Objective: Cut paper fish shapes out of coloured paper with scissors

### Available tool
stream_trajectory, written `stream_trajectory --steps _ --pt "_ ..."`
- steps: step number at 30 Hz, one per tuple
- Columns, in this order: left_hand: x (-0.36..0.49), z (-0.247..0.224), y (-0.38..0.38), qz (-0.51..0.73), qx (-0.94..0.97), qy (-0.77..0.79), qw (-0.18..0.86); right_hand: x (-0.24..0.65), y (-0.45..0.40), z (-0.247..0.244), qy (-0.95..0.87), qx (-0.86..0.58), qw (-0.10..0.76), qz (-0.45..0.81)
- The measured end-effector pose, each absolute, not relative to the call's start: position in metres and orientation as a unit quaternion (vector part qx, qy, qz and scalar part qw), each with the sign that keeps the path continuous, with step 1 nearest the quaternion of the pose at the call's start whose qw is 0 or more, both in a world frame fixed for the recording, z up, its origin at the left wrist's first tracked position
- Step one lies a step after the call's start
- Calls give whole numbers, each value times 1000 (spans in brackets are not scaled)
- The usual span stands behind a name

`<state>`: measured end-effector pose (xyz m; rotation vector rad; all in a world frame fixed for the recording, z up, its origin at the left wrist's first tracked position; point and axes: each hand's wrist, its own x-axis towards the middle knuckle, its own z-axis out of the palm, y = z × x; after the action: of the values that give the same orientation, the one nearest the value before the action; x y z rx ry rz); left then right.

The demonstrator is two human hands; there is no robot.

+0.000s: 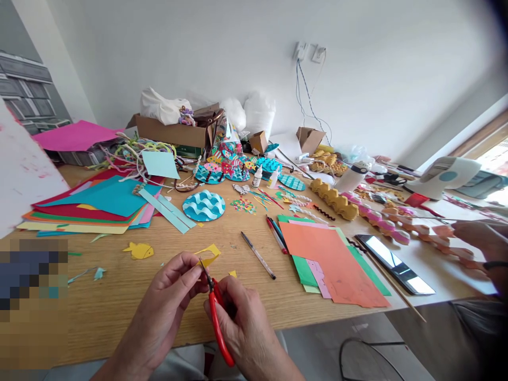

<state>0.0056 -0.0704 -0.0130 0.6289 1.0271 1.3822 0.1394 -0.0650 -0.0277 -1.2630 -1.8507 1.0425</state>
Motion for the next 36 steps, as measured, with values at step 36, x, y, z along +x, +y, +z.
stream_trajectory --steps 36 --pt "-10 -19 -70 604 292 473 572 138 -66 -34 -718 -465 300 422"
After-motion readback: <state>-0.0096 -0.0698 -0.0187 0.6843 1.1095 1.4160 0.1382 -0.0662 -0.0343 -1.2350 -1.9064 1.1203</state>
